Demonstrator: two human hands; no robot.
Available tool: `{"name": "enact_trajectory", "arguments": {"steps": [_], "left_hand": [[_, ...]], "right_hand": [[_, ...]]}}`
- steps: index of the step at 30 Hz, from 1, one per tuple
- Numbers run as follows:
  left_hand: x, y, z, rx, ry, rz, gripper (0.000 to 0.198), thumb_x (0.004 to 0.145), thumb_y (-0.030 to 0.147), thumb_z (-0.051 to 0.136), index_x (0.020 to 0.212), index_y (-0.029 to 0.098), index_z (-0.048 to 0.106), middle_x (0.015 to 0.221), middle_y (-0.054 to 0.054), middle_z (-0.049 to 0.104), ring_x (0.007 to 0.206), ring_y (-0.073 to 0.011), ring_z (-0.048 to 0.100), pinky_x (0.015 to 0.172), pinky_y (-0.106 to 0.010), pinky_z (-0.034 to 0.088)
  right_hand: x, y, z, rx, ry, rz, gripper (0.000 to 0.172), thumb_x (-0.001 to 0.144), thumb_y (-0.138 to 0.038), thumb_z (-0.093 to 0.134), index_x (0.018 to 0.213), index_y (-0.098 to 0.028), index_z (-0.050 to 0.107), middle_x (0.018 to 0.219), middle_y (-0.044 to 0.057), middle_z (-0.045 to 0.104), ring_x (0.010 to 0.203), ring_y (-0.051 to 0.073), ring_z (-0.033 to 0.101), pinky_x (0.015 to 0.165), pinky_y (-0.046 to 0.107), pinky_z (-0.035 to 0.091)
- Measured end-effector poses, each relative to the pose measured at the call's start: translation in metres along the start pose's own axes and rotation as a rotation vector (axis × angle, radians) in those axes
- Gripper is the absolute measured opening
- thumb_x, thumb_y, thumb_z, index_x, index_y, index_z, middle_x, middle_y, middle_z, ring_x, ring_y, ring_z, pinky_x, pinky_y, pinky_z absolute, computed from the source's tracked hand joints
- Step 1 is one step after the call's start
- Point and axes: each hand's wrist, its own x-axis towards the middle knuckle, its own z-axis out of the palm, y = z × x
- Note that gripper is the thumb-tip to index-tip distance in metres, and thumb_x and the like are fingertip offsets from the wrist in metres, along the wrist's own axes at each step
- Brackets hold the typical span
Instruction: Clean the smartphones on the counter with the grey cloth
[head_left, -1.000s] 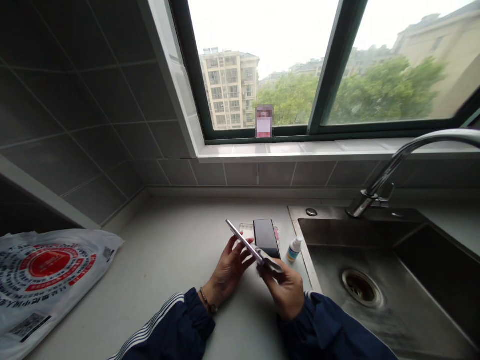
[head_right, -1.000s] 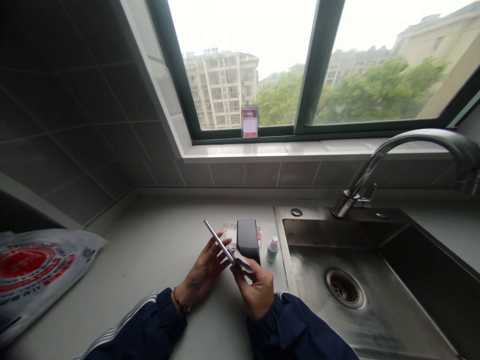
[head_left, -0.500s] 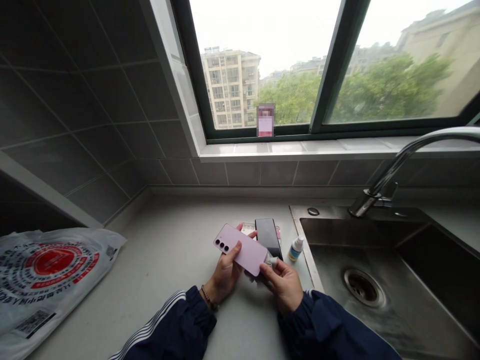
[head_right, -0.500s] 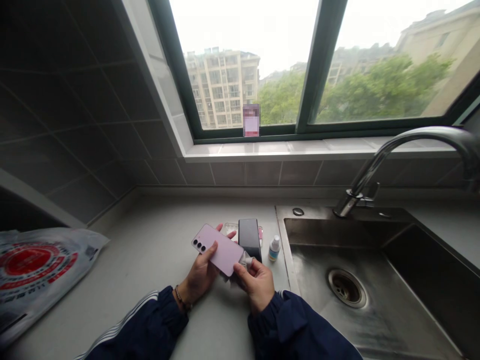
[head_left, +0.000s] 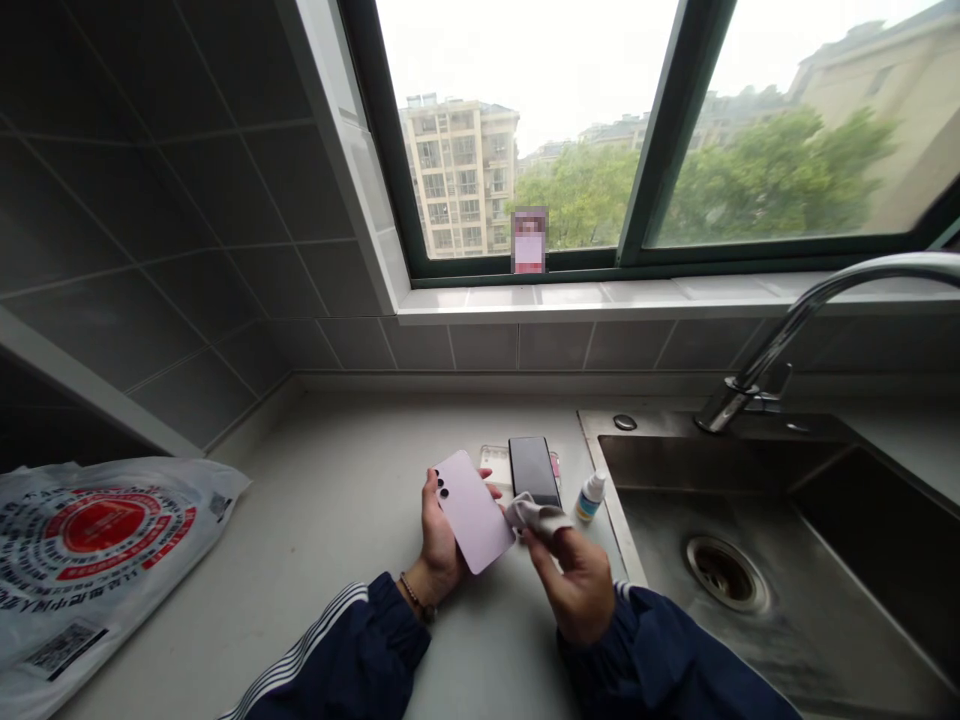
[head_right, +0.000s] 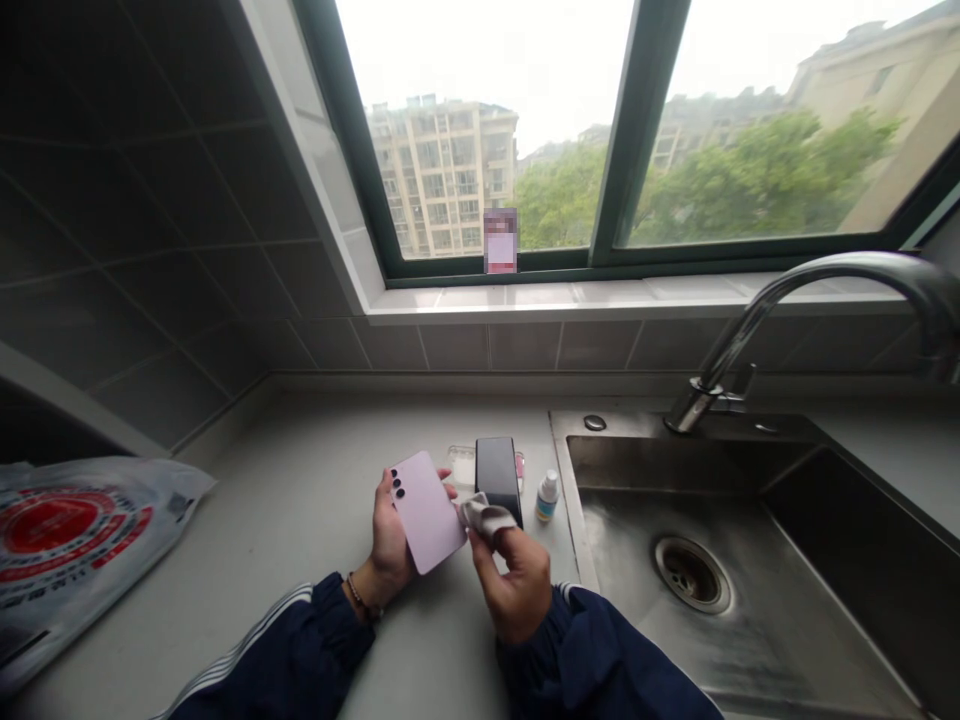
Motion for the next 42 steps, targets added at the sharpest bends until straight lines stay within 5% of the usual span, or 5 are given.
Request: {"name": "enact_trajectory", "arguments": {"steps": [4,11,18,28,42], "left_hand": [[0.002,-0.002,-0.003,-0.017,0.044,0.000,0.076,0.084,0.072,0.040,0.108,0.005,0.065,0.080,-0.014,0.071,0.073,-0.0259,0.067,0.074,-0.037,0.051],[0.001,-0.004,-0.004,-0.040,-0.079,-0.030,0.074,0.083,0.074,0.038,0.110,0.010,0.063,0.082,-0.011,0.069,0.073,-0.0282,0.068,0.071,-0.041,0.052],[0.001,-0.005,-0.003,-0.086,0.056,-0.020,0.072,0.081,0.073,0.045,0.100,0.007,0.065,0.076,-0.011,0.068,0.070,-0.0233,0.066,0.071,-0.036,0.052],[0.003,-0.001,-0.005,-0.054,0.050,-0.002,0.071,0.079,0.073,0.047,0.101,0.008,0.066,0.075,-0.011,0.069,0.065,-0.0242,0.066,0.067,-0.037,0.051],[0.003,-0.004,-0.005,-0.048,0.049,-0.043,0.076,0.079,0.077,0.043,0.104,0.008,0.066,0.076,-0.012,0.069,0.067,-0.0255,0.066,0.069,-0.038,0.052]], "right_hand": [[-0.008,-0.002,0.006,-0.522,-0.400,-0.524,0.044,0.091,-0.012,0.049,0.134,-0.017,0.056,0.140,0.011,0.055,0.135,0.029,0.047,0.115,0.055,0.031],[-0.011,-0.015,0.011,-0.847,-0.685,-0.552,0.064,0.091,-0.026,0.055,0.150,-0.015,0.034,0.157,0.008,0.028,0.146,0.027,0.025,0.120,0.054,-0.001],[-0.011,-0.013,0.011,-0.860,-0.515,-0.541,0.057,0.091,-0.022,0.053,0.146,-0.015,0.041,0.154,0.010,0.036,0.141,0.028,0.036,0.121,0.052,0.003],[-0.012,-0.014,0.011,-0.796,-0.495,-0.577,0.052,0.089,-0.019,0.053,0.140,-0.017,0.049,0.146,0.009,0.048,0.136,0.027,0.044,0.120,0.051,0.017],[-0.013,-0.014,0.012,-0.817,-0.530,-0.561,0.059,0.086,-0.019,0.055,0.144,-0.017,0.045,0.149,0.011,0.045,0.136,0.027,0.045,0.120,0.054,0.013]]}}
